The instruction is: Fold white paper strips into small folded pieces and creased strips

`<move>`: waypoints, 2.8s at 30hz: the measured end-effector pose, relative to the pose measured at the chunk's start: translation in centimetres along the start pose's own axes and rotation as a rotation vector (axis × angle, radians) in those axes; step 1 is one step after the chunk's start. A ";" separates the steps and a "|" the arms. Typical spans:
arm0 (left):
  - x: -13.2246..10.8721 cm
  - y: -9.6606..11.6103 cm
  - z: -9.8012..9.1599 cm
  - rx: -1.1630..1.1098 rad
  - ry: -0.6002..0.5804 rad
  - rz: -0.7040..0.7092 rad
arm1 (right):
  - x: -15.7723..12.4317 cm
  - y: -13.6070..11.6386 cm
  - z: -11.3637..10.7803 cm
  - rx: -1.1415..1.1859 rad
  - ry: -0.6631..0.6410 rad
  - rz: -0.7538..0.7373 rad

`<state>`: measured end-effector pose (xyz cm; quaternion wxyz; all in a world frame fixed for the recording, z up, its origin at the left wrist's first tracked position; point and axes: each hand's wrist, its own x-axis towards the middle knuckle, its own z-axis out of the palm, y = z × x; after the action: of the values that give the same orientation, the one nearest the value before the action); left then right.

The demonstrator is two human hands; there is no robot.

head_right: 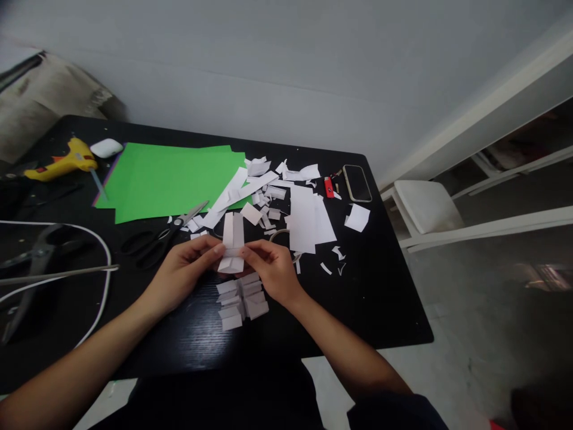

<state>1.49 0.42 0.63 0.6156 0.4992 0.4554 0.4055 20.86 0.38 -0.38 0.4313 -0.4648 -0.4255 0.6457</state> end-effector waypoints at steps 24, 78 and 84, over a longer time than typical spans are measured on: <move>-0.2 0.0 0.0 -0.012 0.060 0.029 | -0.1 0.1 -0.2 0.053 -0.068 -0.069; -0.8 -0.7 0.6 0.226 0.089 0.190 | -0.3 0.2 0.1 -0.114 -0.001 -0.150; -0.8 -0.6 0.6 0.234 0.088 0.210 | -0.2 0.4 0.1 -0.089 -0.021 -0.167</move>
<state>1.89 -0.54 0.25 0.4867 0.5942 0.4714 0.4334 20.77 0.12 -0.69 0.4579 -0.4397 -0.4954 0.5929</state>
